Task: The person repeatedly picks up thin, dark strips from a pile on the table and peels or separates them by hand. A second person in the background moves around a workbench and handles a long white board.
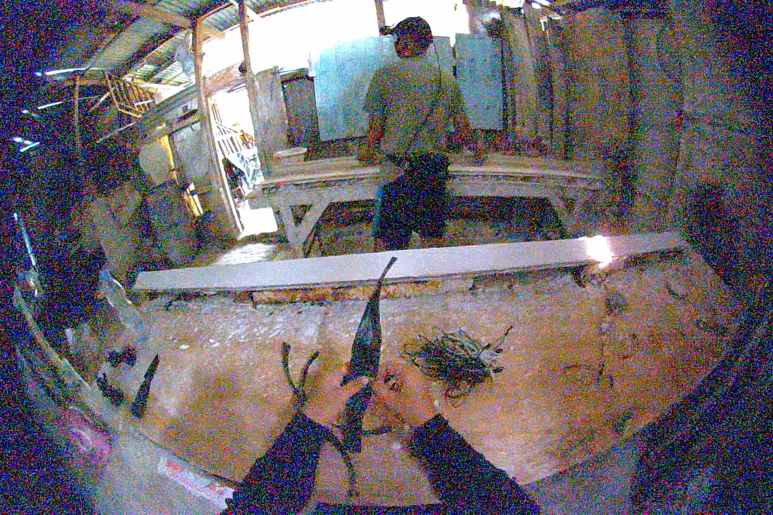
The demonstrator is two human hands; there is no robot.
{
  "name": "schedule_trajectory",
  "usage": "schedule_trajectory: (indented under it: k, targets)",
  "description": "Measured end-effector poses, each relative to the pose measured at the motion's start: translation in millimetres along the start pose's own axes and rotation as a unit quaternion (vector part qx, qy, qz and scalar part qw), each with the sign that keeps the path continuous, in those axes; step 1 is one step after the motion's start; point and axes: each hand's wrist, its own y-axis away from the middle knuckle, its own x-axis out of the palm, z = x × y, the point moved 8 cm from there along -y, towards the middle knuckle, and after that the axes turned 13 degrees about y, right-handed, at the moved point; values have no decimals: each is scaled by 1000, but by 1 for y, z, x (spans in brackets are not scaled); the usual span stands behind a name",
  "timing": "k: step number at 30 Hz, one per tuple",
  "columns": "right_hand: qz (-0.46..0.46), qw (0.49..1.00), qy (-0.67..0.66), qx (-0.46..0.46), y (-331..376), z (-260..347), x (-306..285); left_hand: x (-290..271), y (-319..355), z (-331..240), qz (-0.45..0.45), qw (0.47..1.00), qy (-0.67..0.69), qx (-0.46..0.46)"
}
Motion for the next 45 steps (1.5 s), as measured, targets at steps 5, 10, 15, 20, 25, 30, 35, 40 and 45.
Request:
schedule_trajectory:
  k: [5, 10, 15, 20, 25, 30, 35, 40, 45]
  targets:
    - [38, 998, -51, 11, -4, -9, 6, -5, 1, 10, -6, 997, 66, -46]
    - [35, 999, 6, 23, -4, -8, 2, -11, -4, 28, 1, 990, 116, -79]
    - [-21, 956, 285, 64, -1, -8, -16, -45, -14, 38, -123, 949, 289, -35]
    - [-70, 948, 309, 39, -8, -15, -32, -119, -3, 17, -248, 881, 373, 151]
    - [-106, 957, 267, 51, -16, -31, -50, -200, 20, 34, -390, 764, 474, 199]
    - [-135, 976, 162, 45, -18, -39, -57, -241, 38, 53, -447, 736, 463, 208]
    - [-208, 975, 47, 67, -16, -47, -70, -258, 51, 57, -457, 705, 489, 234]
    - [-153, 981, 107, 54, -17, -48, -59, -250, 38, 59, -421, 734, 503, 175]
    - [12, 958, 287, -1, -14, -40, -21, -171, -1, 45, -316, 813, 482, 81]
